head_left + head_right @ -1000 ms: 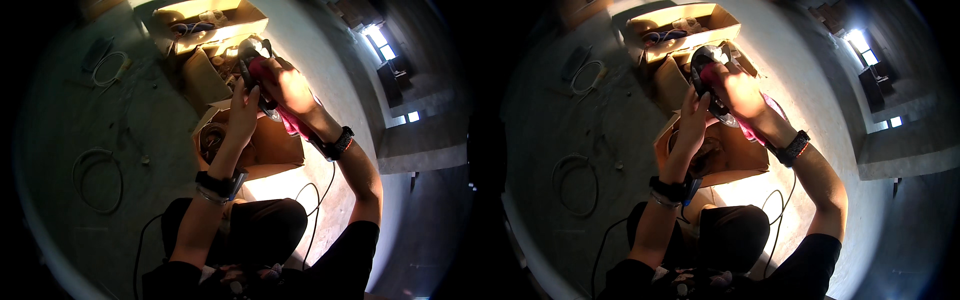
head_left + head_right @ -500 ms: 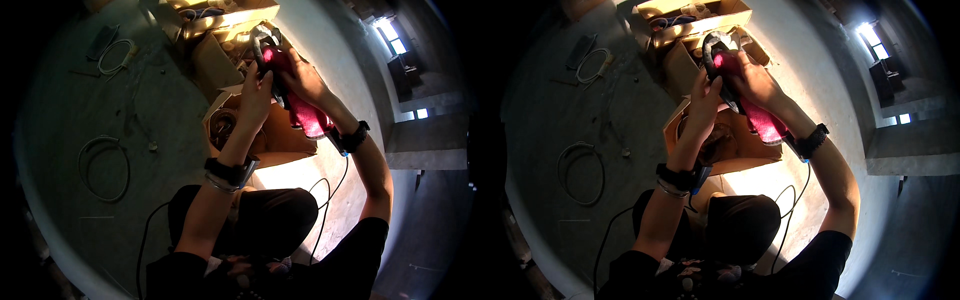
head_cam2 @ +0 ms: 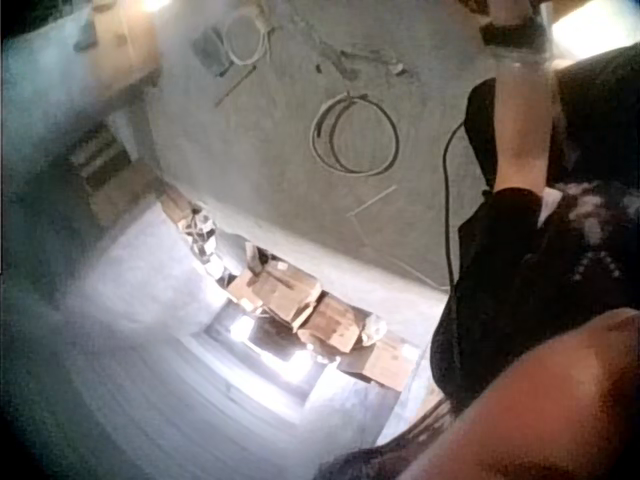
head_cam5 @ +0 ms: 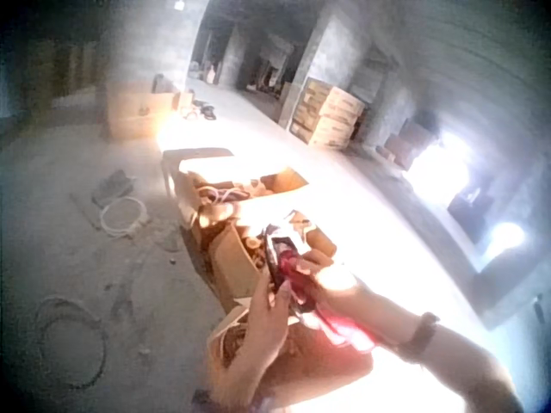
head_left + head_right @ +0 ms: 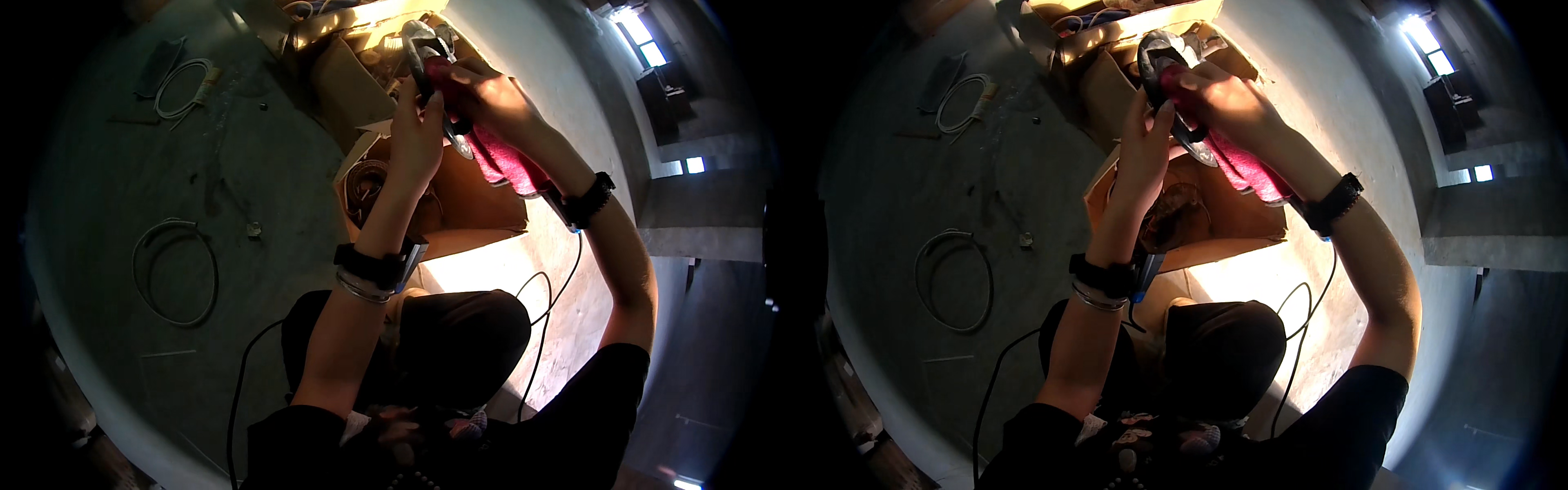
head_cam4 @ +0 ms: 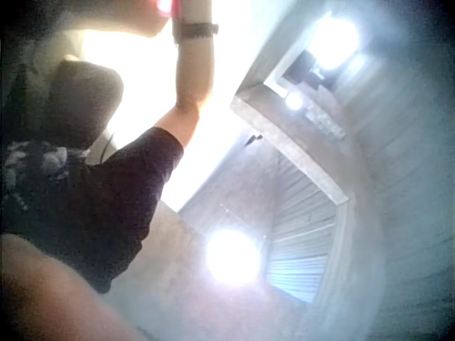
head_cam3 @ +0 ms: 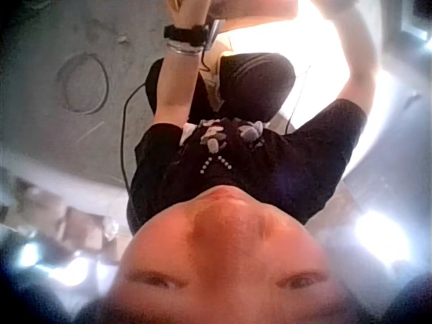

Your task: The person removes a grey electronic component and a circular metal part from a cardboard box, wipes them with a pink cloth, and handles a coiled flexible metal conduit.

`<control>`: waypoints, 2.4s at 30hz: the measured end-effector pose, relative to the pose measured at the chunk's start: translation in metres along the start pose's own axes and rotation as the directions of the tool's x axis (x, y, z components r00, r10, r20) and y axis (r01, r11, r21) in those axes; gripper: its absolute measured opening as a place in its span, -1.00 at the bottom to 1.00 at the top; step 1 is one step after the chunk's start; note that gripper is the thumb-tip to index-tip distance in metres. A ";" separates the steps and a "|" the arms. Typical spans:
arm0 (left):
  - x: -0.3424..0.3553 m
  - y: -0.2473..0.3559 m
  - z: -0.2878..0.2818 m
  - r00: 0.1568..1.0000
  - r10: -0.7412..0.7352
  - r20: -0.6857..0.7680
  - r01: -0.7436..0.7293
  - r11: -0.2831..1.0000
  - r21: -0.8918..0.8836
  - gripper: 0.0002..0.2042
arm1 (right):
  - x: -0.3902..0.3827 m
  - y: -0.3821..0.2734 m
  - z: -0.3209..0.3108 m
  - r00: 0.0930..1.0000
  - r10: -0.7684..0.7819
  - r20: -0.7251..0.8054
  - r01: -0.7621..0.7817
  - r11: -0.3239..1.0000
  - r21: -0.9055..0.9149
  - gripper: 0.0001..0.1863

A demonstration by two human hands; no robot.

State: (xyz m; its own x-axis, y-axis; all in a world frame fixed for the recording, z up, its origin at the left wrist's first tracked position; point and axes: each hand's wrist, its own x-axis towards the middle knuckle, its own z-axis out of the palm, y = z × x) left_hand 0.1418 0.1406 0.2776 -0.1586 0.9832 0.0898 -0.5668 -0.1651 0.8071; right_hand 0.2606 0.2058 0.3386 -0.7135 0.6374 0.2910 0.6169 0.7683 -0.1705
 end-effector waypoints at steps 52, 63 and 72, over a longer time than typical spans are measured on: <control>0.013 -0.014 0.030 0.742 -0.663 -0.099 0.634 0.647 0.424 -0.72 | -0.202 0.100 -0.066 0.727 0.541 -0.424 -0.609 0.792 -0.034 -0.62; 0.021 -0.021 0.023 0.688 -0.686 -0.237 0.726 0.643 0.245 -0.66 | -0.279 0.128 -0.049 0.494 0.718 -0.490 -0.814 0.580 0.029 -0.67; 0.017 -0.011 0.030 0.569 -0.764 -0.305 0.811 0.583 0.053 -0.70 | -0.288 0.134 -0.043 0.411 0.778 -0.475 -0.843 0.523 0.127 -0.69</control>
State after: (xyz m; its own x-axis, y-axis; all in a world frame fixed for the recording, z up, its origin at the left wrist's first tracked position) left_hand 0.1700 0.1611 0.2878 0.0964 0.6619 -0.7434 -0.4159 0.7054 0.5741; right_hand 0.5634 0.1226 0.2723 0.3448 0.8324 0.4339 0.8816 -0.1283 -0.4543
